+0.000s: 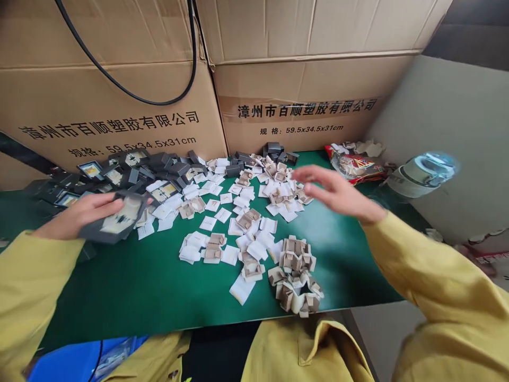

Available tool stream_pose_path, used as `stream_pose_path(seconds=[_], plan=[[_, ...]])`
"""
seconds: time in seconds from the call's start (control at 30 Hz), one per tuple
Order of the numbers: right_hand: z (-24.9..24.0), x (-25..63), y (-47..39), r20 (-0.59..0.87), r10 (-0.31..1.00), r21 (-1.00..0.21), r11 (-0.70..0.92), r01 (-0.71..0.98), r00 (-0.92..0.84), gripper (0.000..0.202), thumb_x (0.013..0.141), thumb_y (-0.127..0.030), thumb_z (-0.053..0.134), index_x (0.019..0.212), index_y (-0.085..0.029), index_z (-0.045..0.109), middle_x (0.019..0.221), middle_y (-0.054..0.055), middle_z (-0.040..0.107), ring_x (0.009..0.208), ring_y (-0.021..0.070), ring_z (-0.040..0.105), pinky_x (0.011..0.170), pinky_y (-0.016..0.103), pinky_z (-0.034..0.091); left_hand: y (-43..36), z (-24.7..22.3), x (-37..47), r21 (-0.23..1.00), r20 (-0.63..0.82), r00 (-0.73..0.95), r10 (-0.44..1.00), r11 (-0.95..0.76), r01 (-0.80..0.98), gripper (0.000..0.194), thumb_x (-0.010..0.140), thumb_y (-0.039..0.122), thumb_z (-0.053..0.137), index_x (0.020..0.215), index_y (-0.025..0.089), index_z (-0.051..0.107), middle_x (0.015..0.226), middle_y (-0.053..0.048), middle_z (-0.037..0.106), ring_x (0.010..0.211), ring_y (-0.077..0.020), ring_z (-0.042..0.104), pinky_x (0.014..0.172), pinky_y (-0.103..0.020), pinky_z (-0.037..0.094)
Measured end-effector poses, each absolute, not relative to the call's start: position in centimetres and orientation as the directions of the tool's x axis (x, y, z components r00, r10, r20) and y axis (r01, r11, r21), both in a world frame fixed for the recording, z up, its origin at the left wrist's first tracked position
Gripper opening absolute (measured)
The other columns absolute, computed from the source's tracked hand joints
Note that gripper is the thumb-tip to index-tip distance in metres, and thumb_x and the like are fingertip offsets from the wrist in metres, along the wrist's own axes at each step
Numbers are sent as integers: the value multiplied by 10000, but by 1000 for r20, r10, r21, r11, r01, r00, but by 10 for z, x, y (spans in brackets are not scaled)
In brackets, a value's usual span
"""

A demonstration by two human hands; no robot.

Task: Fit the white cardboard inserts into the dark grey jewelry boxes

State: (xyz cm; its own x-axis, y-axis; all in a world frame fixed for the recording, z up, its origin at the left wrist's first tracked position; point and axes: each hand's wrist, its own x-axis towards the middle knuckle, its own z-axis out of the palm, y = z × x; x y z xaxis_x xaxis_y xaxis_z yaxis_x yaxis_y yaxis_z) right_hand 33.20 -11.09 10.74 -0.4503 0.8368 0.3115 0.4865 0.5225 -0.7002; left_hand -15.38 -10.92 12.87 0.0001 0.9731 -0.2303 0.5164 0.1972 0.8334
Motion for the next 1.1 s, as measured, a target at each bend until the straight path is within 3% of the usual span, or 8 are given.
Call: stream_pose_path(seconds=[0.07, 0.2, 0.33, 0.43, 0.67, 0.83, 0.93, 1.1], plan=[[81, 343, -164, 233, 795, -562, 580, 590, -559, 570, 807, -515, 516, 1306, -253, 429, 1330, 104, 453, 1210, 255, 439, 1003, 431, 370, -143, 114, -164, 818, -340, 103, 935, 240, 523, 540, 727, 524, 515, 1109, 150, 593, 659, 16, 616, 568, -113, 513, 734, -434, 424], [33, 341, -248, 62, 730, -354, 654, 669, -680, 804, 737, -604, 549, 1400, -257, 255, 1487, 92, 155, 1350, 359, 134, 1049, 586, 220, -188, 81, -161, 849, -350, 386, 854, 114, 516, 492, 724, 573, 531, 984, 179, 669, 968, -60, 660, 894, -252, 565, 802, -330, 419], [11, 323, -257, 62, 681, -177, 727, 664, -729, 711, 781, -591, 497, 1389, -303, 269, 1502, 61, 93, 1357, 376, 53, 1038, 635, 125, -197, 64, -141, 821, -363, 498, 788, 18, 570, 427, 797, 496, 479, 1027, 177, 646, 1055, -86, 632, 954, -252, 554, 833, -307, 415], [10, 302, -225, 81, 656, -121, 754, 646, -751, 594, 833, -518, 468, 1367, -301, 322, 1497, 53, 131, 1357, 349, 94, 1043, 596, 182, -191, 59, -128, 845, -323, 452, 832, 39, 533, 467, 799, 500, 465, 1063, 144, 614, 1010, -104, 633, 849, -226, 577, 747, -298, 449], [4, 248, -133, 275, 668, -88, 734, 674, -692, 373, 862, -378, 466, 1191, -210, 520, 1405, 82, 358, 1233, 286, 353, 963, 469, 370, -178, 44, -121, 900, -129, 339, 932, -34, 434, 483, 784, 502, 490, 1064, 127, 608, 1160, -123, 566, 900, -227, 565, 765, -305, 455], [11, 223, -95, 402, 732, -138, 642, 754, -550, 405, 869, -343, 440, 1231, -162, 472, 1349, 120, 422, 1145, 283, 435, 902, 449, 417, -190, 32, -122, 911, -166, 477, 863, -51, 408, 457, 774, 508, 500, 963, 112, 626, 843, -71, 633, 725, -171, 553, 650, -266, 456], [33, 202, -86, 368, 706, -181, 693, 698, -605, 414, 877, -420, 423, 1195, -170, 510, 1282, 110, 498, 1131, 283, 446, 895, 445, 417, -188, 30, -129, 897, -117, 460, 880, -105, 429, 452, 780, 509, 493, 932, 106, 631, 834, -75, 624, 720, -170, 547, 652, -267, 449], [67, 137, -57, 376, 560, -216, 828, 518, -738, 329, 911, -347, 368, 1065, -170, 599, 1174, 84, 583, 1049, 224, 500, 895, 371, 411, -158, 23, -136, 880, 51, 332, 942, -199, 432, 407, 799, 465, 490, 955, 114, 626, 970, -103, 610, 888, -217, 559, 798, -304, 427]])
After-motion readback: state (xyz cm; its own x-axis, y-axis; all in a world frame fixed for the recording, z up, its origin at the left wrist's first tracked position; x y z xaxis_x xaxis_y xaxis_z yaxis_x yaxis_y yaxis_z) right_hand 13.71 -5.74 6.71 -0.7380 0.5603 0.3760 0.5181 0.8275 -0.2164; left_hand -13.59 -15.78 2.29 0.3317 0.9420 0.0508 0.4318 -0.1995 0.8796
